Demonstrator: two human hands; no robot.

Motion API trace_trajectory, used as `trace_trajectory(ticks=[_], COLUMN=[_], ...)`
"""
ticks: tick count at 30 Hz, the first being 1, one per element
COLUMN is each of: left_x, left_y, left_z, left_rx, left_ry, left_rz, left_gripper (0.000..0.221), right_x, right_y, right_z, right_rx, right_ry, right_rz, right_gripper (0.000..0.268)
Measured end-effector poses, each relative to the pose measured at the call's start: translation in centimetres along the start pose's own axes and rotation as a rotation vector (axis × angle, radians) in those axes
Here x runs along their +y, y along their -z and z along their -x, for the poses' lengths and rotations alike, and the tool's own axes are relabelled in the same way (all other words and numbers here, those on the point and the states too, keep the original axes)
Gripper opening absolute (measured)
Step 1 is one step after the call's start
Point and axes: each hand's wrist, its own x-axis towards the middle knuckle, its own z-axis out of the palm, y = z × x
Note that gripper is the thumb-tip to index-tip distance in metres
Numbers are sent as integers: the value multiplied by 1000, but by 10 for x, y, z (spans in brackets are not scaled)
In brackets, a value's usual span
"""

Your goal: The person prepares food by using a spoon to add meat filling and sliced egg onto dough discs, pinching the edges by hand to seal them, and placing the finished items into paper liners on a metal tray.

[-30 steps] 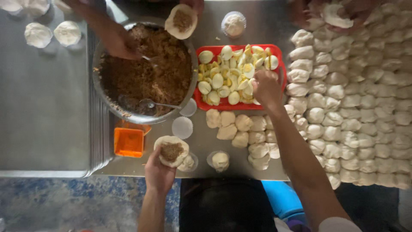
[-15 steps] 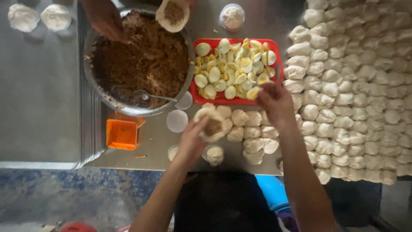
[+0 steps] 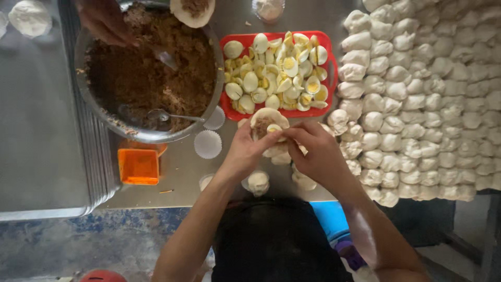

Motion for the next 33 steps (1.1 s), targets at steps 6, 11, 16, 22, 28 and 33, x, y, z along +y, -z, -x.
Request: trace_trajectory(ticks=[6, 11, 16, 22, 28, 33], left_x=[-2, -15, -6, 7, -15, -13], left_y=[11, 11, 11, 14, 18, 17], left_z=[5, 6, 2, 5, 11, 18], left_rx=[-45, -59, -15, 20, 16, -183], left_ry=[42, 55, 71, 70, -4, 79], left_rz=[0, 230, 475, 433, 95, 259], left_gripper=[48, 54, 53, 47, 44, 48], right_x=[-13, -20, -6, 19, 16, 9], right_y=[11, 11, 17, -30, -23, -4], right_z=[-11, -21, -5, 21, 28, 26], right_rx=[-7, 44, 100, 8, 83, -61], right_ry=[-194, 51, -382, -667, -335, -688], right_rz=[-72, -30, -135, -817, -53, -569], right_gripper=[18, 22, 20, 31, 21, 33])
